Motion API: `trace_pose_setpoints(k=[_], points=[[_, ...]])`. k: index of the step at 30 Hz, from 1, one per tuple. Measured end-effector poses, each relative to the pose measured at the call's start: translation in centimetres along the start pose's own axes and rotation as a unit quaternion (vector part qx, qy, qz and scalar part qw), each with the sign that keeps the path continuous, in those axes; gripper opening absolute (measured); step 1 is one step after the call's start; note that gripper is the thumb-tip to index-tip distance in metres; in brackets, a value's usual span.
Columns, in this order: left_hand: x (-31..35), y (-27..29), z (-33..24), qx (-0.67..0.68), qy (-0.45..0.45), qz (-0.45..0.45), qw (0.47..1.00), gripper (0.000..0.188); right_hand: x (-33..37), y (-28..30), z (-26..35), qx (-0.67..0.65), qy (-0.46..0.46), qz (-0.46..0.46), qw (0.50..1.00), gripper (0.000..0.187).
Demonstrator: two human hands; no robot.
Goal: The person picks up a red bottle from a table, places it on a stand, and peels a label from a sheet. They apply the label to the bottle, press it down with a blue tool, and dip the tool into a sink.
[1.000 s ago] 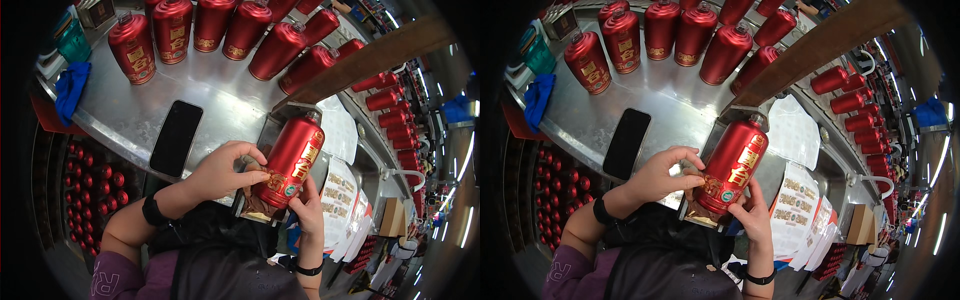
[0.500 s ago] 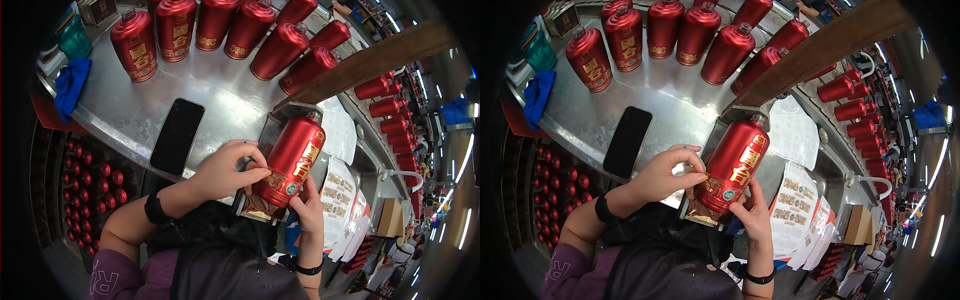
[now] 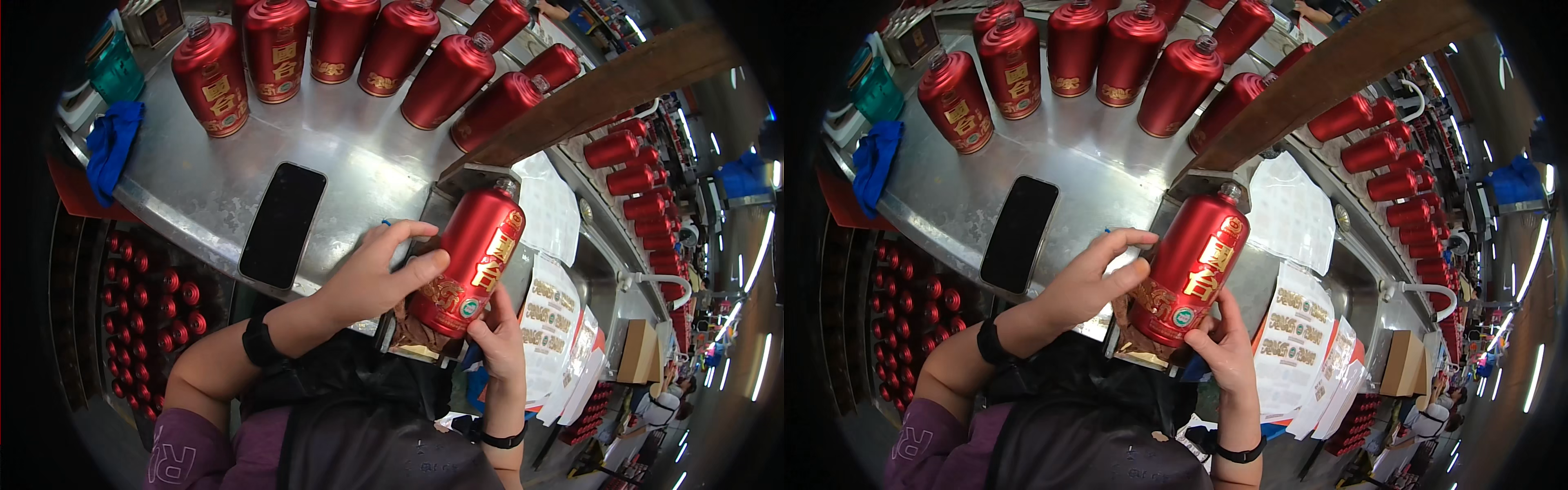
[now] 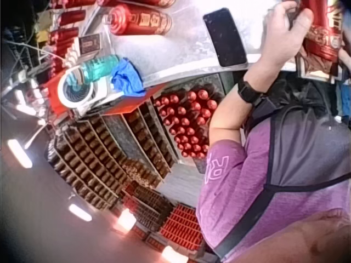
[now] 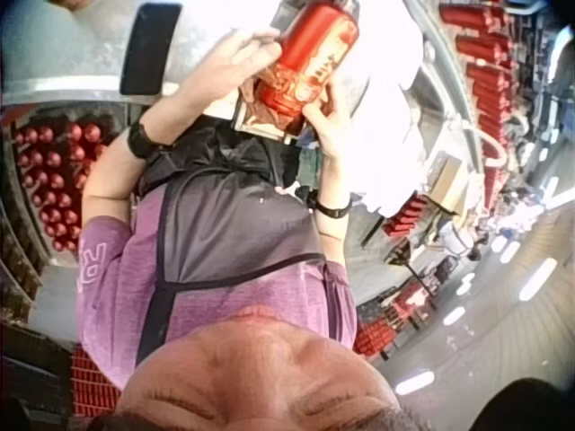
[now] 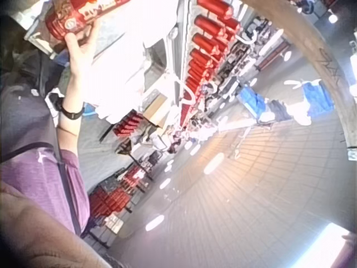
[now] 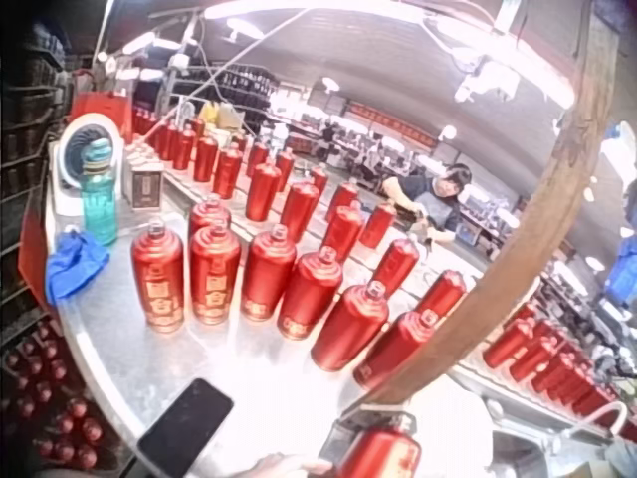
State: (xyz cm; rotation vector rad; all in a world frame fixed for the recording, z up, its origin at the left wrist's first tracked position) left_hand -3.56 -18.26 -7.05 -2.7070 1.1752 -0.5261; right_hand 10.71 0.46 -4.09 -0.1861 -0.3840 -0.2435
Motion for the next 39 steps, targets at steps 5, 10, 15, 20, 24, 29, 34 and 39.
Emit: trace_pose_setpoints(k=[5,10,15,20,24,29,34,39], points=[[0.0,-1.1,0.0,-0.123,-0.065,-0.026,0.990,0.078,-0.1,-0.3,0.3,-0.008,-0.002,0.003,1.000,0.085],[0.0,-1.0,0.5,-0.100,-0.077,-0.023,0.992,0.077,-0.1,0.0,-0.1,-0.010,0.001,0.003,1.000,0.086],[0.0,-0.6,1.5,-0.182,-0.093,-0.021,0.979,0.065,-0.2,-0.3,0.2,-0.013,0.011,0.006,1.000,0.087],[0.4,-0.8,1.1,-0.087,-0.056,0.003,0.995,0.069,-0.2,-0.2,0.1,-0.014,0.012,0.010,1.000,0.087],[0.4,-0.4,1.0,-0.091,-0.046,0.012,0.995,0.066,-0.2,0.1,-0.1,-0.008,0.009,0.012,1.000,0.087],[0.2,0.2,1.9,-0.115,-0.081,0.017,0.990,0.065,-0.1,-0.3,0.2,-0.001,0.005,0.004,1.000,0.087],[0.7,-0.2,0.5,-0.051,-0.012,0.045,0.998,0.071,-0.1,0.0,0.0,0.002,0.004,0.002,1.000,0.087],[0.6,0.2,1.3,-0.066,-0.030,0.044,0.996,0.076,-0.1,-0.1,-0.1,-0.013,0.000,-0.001,1.000,0.085]])
Point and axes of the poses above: each hand's wrist, its own x-axis away from the middle knuckle, its own y-axis out of the back of the hand, z = x × y, the point moved 2 cm from there along -x, towards the middle knuckle, and after that the axes turned 4 degrees about z, right-handed, at the moved point
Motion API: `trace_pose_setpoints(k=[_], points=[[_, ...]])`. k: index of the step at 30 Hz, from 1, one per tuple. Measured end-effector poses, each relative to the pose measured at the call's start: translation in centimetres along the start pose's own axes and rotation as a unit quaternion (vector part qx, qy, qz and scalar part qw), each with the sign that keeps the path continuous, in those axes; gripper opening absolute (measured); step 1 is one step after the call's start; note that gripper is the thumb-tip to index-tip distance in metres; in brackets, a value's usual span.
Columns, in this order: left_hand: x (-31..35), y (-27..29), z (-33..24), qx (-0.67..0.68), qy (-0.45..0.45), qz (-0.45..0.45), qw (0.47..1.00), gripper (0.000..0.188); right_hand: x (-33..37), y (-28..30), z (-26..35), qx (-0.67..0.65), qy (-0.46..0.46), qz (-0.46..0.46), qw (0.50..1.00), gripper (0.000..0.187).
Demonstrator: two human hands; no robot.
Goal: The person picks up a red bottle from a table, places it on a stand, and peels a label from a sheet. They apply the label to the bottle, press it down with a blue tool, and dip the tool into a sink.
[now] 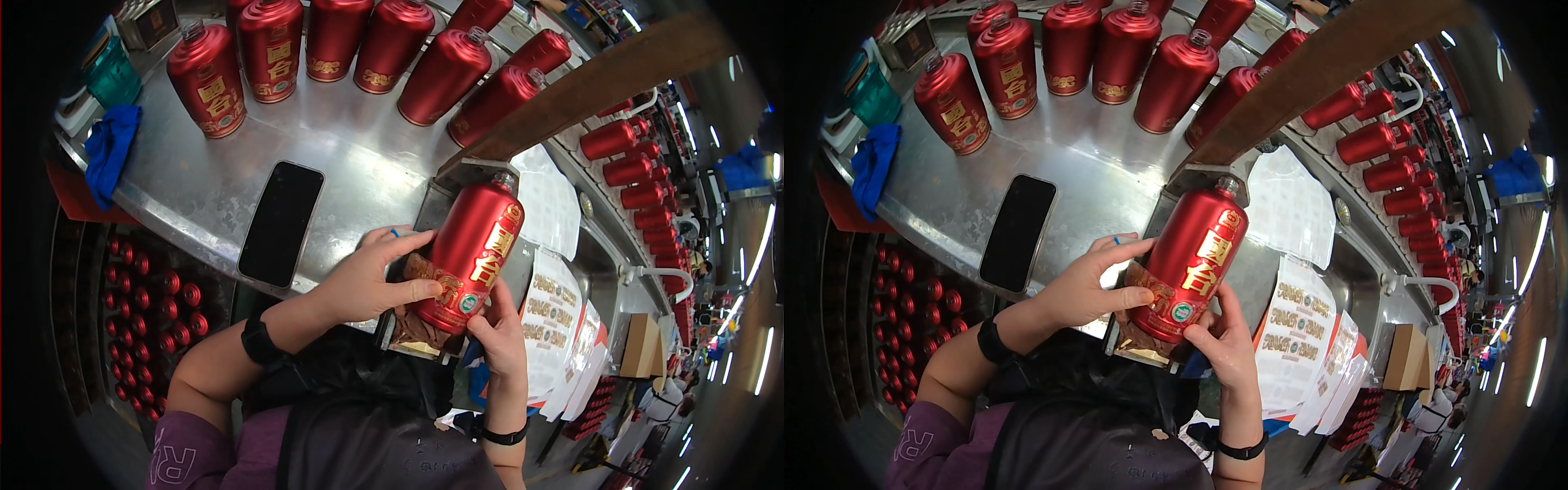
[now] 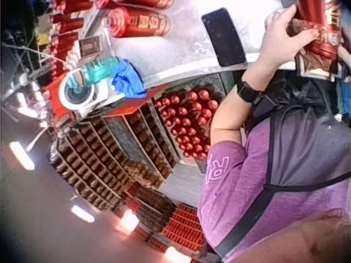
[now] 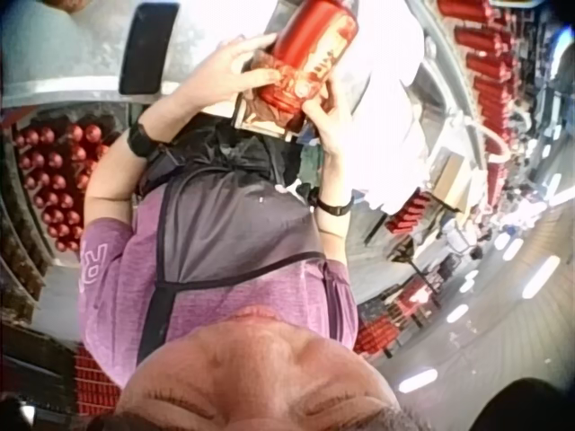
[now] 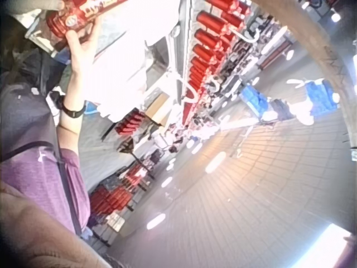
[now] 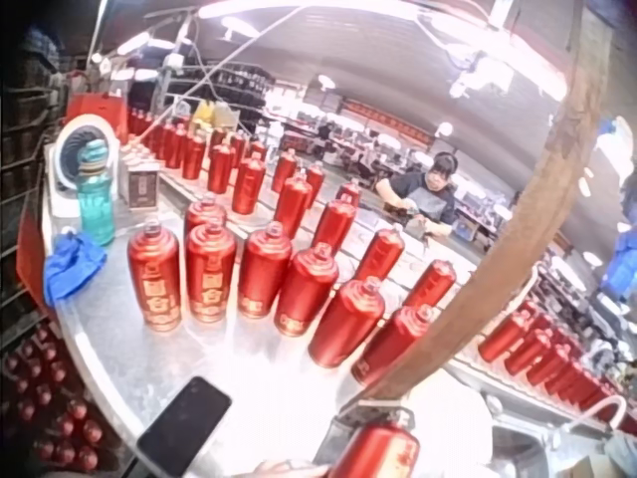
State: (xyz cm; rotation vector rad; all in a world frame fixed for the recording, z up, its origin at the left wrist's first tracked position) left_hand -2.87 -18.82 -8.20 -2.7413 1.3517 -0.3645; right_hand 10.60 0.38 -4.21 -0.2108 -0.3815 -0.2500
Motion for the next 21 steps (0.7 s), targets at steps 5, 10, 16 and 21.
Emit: trace_pose_setpoints(k=[5,10,16,21], points=[[-0.1,1.0,0.0,-0.047,-0.023,-0.007,0.999,0.076,0.0,0.3,-0.2,0.002,-0.004,0.005,1.000,0.085],[0.2,0.0,-0.6,-0.079,-0.015,-0.020,0.997,0.083,0.0,0.6,-0.4,0.009,-0.014,-0.001,1.000,0.085],[0.1,0.8,-0.9,-0.076,0.004,0.026,0.997,0.083,0.0,0.7,-0.3,0.004,-0.017,-0.018,1.000,0.085],[0.5,0.2,-1.4,0.056,0.044,0.000,0.997,0.065,0.0,0.6,-0.1,0.027,-0.026,-0.008,0.999,0.086]])
Point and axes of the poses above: each hand's wrist, its own x-axis away from the middle knuckle, its own y-axis out of the back of the hand, z = x × y, the point moved 2 cm from there along -x, towards the middle knuckle, and after that the axes turned 4 degrees about z, right-handed, at the moved point
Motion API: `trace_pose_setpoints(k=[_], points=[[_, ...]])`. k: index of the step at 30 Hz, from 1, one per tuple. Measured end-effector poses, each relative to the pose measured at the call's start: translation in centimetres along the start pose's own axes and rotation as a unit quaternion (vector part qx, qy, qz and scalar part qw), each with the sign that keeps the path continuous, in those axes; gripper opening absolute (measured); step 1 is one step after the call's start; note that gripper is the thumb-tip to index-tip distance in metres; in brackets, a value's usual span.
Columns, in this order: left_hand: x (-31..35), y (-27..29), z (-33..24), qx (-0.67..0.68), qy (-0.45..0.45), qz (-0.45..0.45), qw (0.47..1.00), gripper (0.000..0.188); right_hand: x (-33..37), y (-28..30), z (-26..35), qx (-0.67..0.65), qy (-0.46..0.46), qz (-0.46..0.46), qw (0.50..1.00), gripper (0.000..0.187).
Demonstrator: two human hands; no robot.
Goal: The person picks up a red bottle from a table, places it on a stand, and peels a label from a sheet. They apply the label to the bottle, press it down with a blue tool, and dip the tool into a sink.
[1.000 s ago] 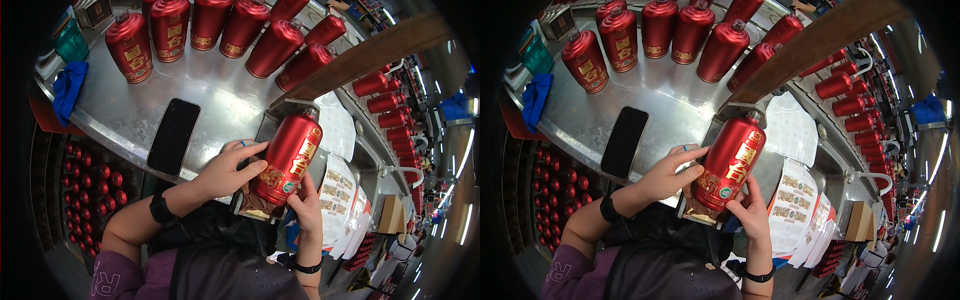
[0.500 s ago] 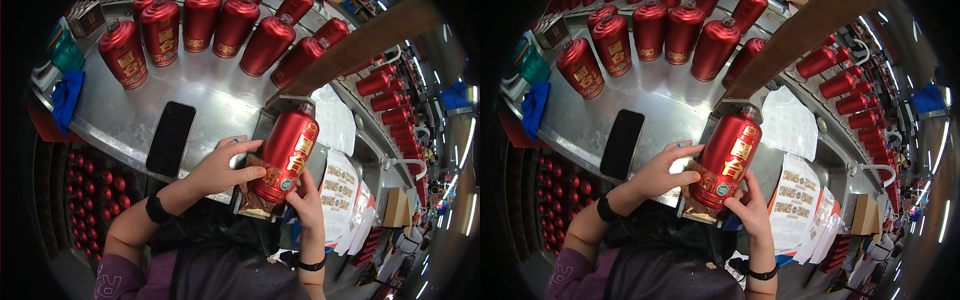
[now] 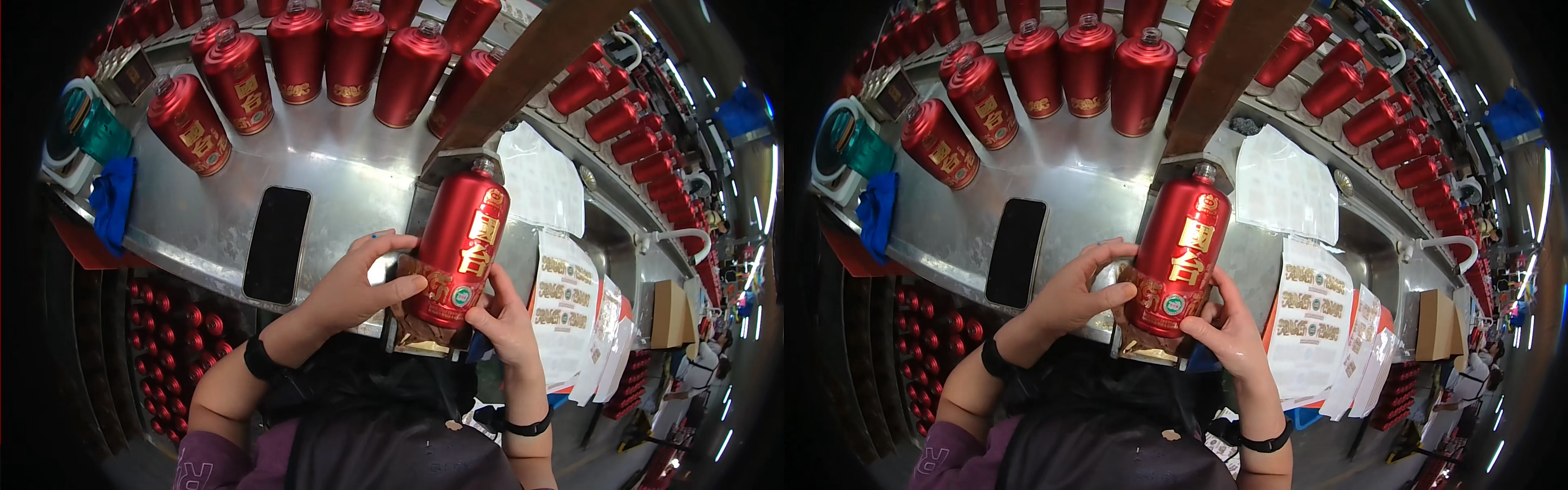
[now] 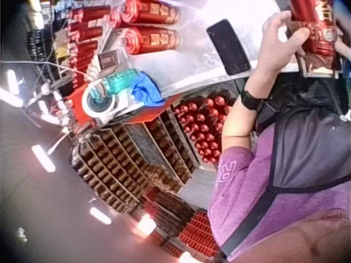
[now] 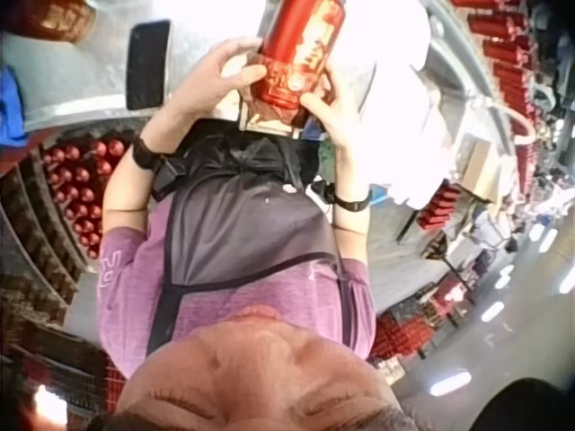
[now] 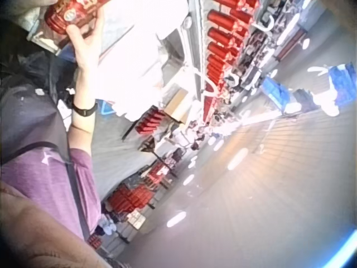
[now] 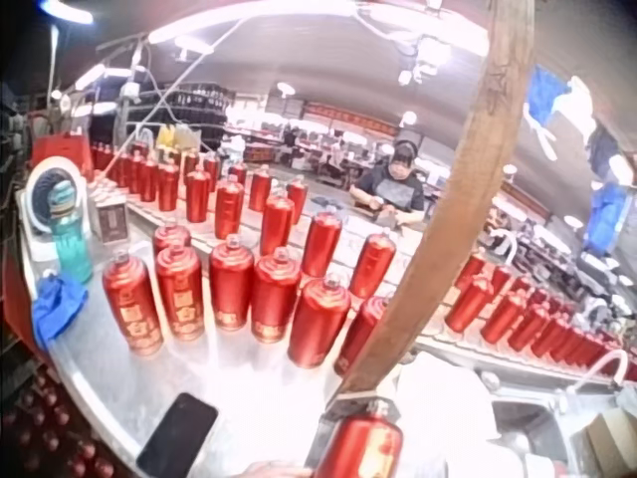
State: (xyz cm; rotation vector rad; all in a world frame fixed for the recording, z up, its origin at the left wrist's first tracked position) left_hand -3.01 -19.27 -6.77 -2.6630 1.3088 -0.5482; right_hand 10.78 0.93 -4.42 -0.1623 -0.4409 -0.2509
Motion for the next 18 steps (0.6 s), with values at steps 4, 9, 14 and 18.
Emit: trace_pose_setpoints(k=[4,9,14,18], points=[[-0.6,1.0,0.8,-0.063,-0.026,-0.005,0.998,0.038,0.0,-0.2,0.2,-0.006,0.016,-0.001,1.000,0.087],[-0.5,1.3,0.1,-0.131,-0.038,-0.017,0.990,0.027,0.0,0.1,-0.1,0.004,0.011,0.006,1.000,0.088],[-0.7,1.8,-0.1,-0.090,-0.038,0.006,0.995,0.023,0.0,0.0,-0.1,0.006,0.004,0.005,1.000,0.088],[-0.6,1.9,-0.9,-0.034,-0.027,0.047,0.998,0.020,0.0,0.0,-0.1,0.005,-0.004,0.000,1.000,0.089]])
Point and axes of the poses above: each hand's wrist, its own x-axis away from the middle knuckle, its own y-axis out of the back of the hand, z = x × y, the point moved 2 cm from there along -x, towards the middle knuckle, and after that the axes turned 4 degrees about z, right-handed, at the moved point
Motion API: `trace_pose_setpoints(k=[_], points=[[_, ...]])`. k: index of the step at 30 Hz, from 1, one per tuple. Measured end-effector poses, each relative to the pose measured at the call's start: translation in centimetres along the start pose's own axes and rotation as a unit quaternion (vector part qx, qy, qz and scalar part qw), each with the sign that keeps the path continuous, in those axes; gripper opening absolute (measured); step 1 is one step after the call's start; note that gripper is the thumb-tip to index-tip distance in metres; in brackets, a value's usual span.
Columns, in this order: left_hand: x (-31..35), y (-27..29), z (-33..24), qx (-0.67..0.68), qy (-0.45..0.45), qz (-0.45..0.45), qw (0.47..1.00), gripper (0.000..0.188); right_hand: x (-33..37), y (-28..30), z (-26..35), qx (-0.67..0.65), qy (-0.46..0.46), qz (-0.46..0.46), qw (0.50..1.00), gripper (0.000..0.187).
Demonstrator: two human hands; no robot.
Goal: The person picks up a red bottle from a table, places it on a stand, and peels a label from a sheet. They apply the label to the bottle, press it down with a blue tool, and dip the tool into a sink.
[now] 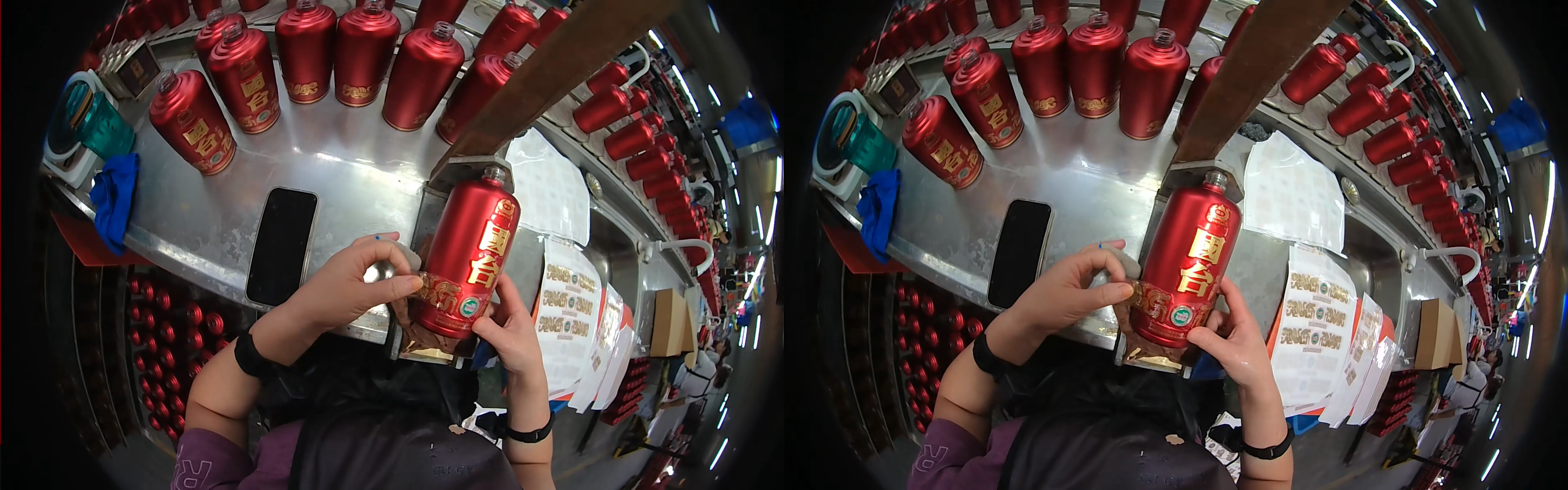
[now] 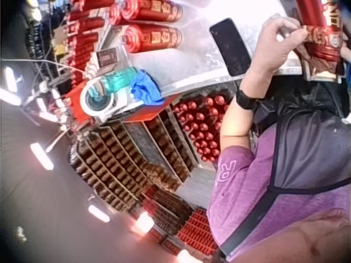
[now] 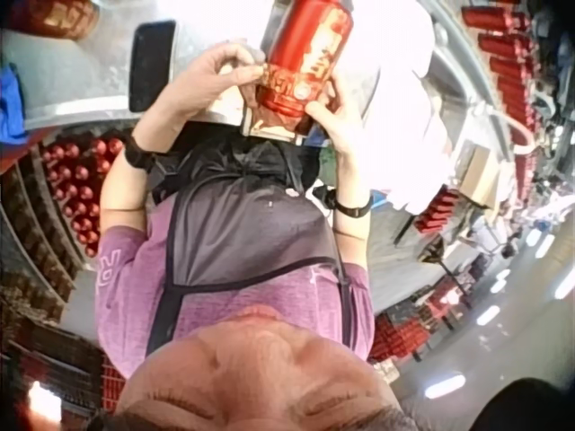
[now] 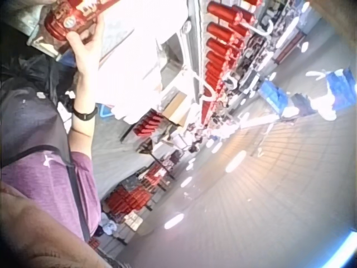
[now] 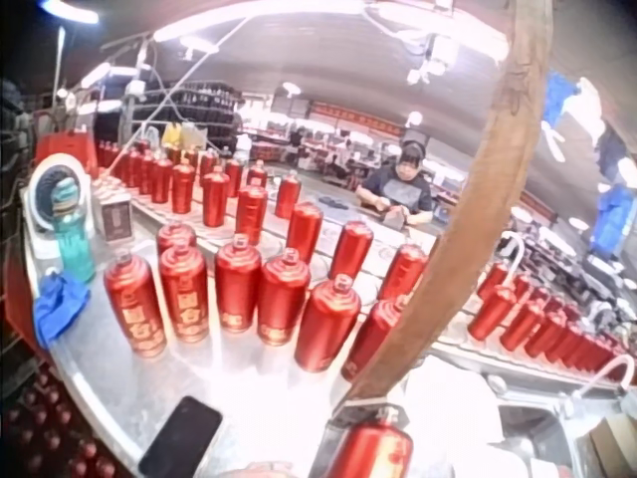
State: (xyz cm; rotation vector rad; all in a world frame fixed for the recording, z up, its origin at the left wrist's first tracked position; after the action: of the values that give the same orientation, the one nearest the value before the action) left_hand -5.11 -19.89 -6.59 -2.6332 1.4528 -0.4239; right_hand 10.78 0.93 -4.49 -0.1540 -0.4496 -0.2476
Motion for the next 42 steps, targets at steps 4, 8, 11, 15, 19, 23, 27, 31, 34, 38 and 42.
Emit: trace_pose_setpoints(k=[4,8,11,15,19,23,27,31,34,38,42], points=[[0.3,0.3,-0.2,0.082,-0.018,0.014,0.996,0.011,0.1,0.0,-0.1,-0.006,0.003,0.001,1.000,0.089],[0.8,0.1,-1.1,0.195,0.049,0.039,0.979,0.009,0.0,0.2,-0.2,-0.011,0.002,0.004,1.000,0.090],[0.7,0.0,-1.4,0.192,0.050,0.031,0.980,0.008,0.0,0.2,-0.3,-0.015,0.003,0.007,1.000,0.090],[0.6,0.0,-0.4,0.185,0.031,0.017,0.982,0.009,0.0,0.1,-0.3,-0.017,0.009,0.011,1.000,0.090],[0.3,0.0,0.4,0.116,0.030,-0.008,0.993,0.010,0.0,0.1,-0.3,-0.015,0.009,0.008,1.000,0.091],[0.0,-0.1,0.5,0.076,0.026,-0.011,0.997,0.010,-0.1,0.3,-0.4,-0.021,0.005,0.012,1.000,0.091],[-0.1,-0.2,0.7,0.109,0.045,-0.006,0.993,0.010,-0.1,0.2,-0.4,-0.030,0.011,0.009,0.999,0.090],[-0.3,-0.1,0.9,0.060,0.030,0.005,0.998,0.010,0.0,0.0,-0.1,-0.019,0.008,0.006,1.000,0.089],[-0.2,0.2,1.4,-0.006,0.002,-0.019,1.000,0.013,0.0,-0.1,-0.1,-0.020,0.007,0.005,1.000,0.088],[0.3,0.8,0.3,-0.246,-0.069,-0.192,0.947,0.037,0.0,-0.1,-0.1,-0.024,0.011,0.002,1.000,0.088],[0.8,-0.2,-2.8,-0.341,-0.187,-0.160,0.907,0.078,0.4,0.1,0.1,-0.001,0.008,-0.012,1.000,0.087]])
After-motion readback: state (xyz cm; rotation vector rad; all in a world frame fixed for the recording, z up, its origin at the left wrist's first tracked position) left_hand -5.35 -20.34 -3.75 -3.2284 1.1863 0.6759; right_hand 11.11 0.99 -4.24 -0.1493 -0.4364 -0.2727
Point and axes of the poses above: each hand's wrist, its own x-axis away from the middle knuckle, its own y-axis out of the back of the hand, z = x × y, the point moved 2 cm from there along -x, towards the middle knuckle, and after that the axes turned 4 degrees about z, right-handed, at the moved point
